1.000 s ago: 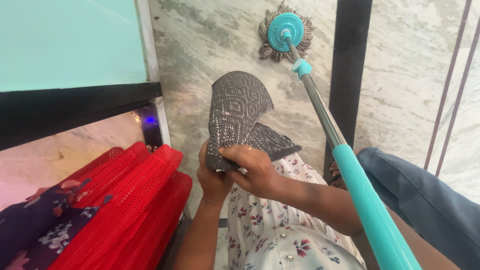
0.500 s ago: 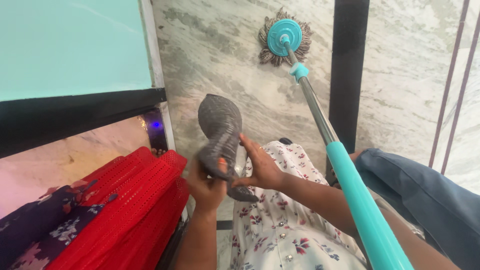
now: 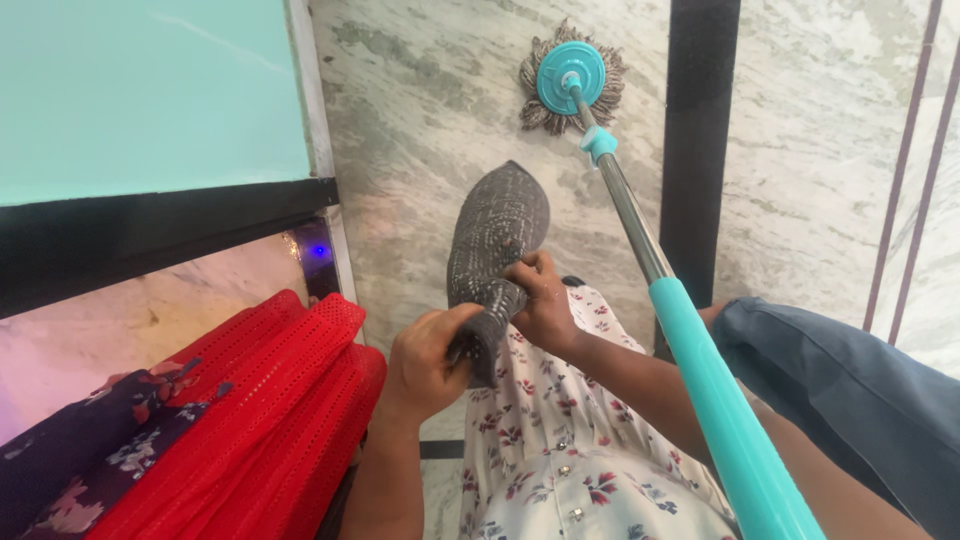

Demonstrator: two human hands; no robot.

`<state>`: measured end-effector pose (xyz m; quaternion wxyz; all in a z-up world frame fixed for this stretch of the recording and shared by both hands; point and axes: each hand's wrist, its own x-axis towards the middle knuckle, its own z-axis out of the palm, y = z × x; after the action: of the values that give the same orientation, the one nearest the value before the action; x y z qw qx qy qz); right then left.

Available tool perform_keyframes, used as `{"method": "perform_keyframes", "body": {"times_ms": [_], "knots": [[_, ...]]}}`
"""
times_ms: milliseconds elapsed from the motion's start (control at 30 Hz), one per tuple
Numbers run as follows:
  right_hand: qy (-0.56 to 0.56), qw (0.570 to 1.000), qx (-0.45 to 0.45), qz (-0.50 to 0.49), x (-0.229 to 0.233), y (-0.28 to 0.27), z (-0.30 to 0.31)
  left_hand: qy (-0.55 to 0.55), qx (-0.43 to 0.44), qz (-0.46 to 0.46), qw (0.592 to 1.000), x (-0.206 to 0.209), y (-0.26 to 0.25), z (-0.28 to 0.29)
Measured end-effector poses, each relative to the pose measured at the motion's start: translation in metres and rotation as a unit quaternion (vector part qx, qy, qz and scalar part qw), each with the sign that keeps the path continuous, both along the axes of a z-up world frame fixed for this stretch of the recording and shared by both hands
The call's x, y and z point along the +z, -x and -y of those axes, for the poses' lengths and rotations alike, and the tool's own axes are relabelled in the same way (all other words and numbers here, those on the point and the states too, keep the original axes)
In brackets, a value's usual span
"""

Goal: The person cleans a marble floor with a long-handled mop, picks up and moves a small rug by hand, and continues mopping the floor surface.

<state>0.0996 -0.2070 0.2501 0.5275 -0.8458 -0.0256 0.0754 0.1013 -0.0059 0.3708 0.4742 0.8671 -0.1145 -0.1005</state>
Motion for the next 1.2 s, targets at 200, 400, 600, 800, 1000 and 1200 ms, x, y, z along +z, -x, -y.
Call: {"method": "perform_keyframes", "body": {"times_ms": [200, 400, 600, 800, 1000, 1200], "knots": [[-0.046, 0.998, -0.026, -0.034, -0.001, -0.009, 0.007, -0.027, 0.076, -0.040, 0.996, -0.031, 0.011, -0.006], [-0.101, 0.994, -0.050, 0.003, 0.009, -0.012, 0.011, -0.006, 0.063, -0.027, 0.998, -0.075, 0.026, -0.007], [-0.157, 0.985, 0.077, -0.008, 0.030, -0.004, -0.006, 0.506, 0.336, -0.304, 0.734, -0.112, 0.022, 0.032], [-0.167, 0.963, 0.183, -0.109, 0.046, -0.014, -0.008, 0.373, 0.335, -0.165, 0.849, -0.126, 0.025, 0.038], [-0.044, 0.989, 0.133, -0.041, 0.021, -0.001, 0.004, 0.101, 0.292, 0.057, 0.949, -0.132, 0.018, 0.001], [0.079, 0.991, 0.103, 0.038, -0.016, -0.004, 0.017, 0.436, 0.394, -0.067, 0.806, -0.132, 0.021, -0.011]]}}
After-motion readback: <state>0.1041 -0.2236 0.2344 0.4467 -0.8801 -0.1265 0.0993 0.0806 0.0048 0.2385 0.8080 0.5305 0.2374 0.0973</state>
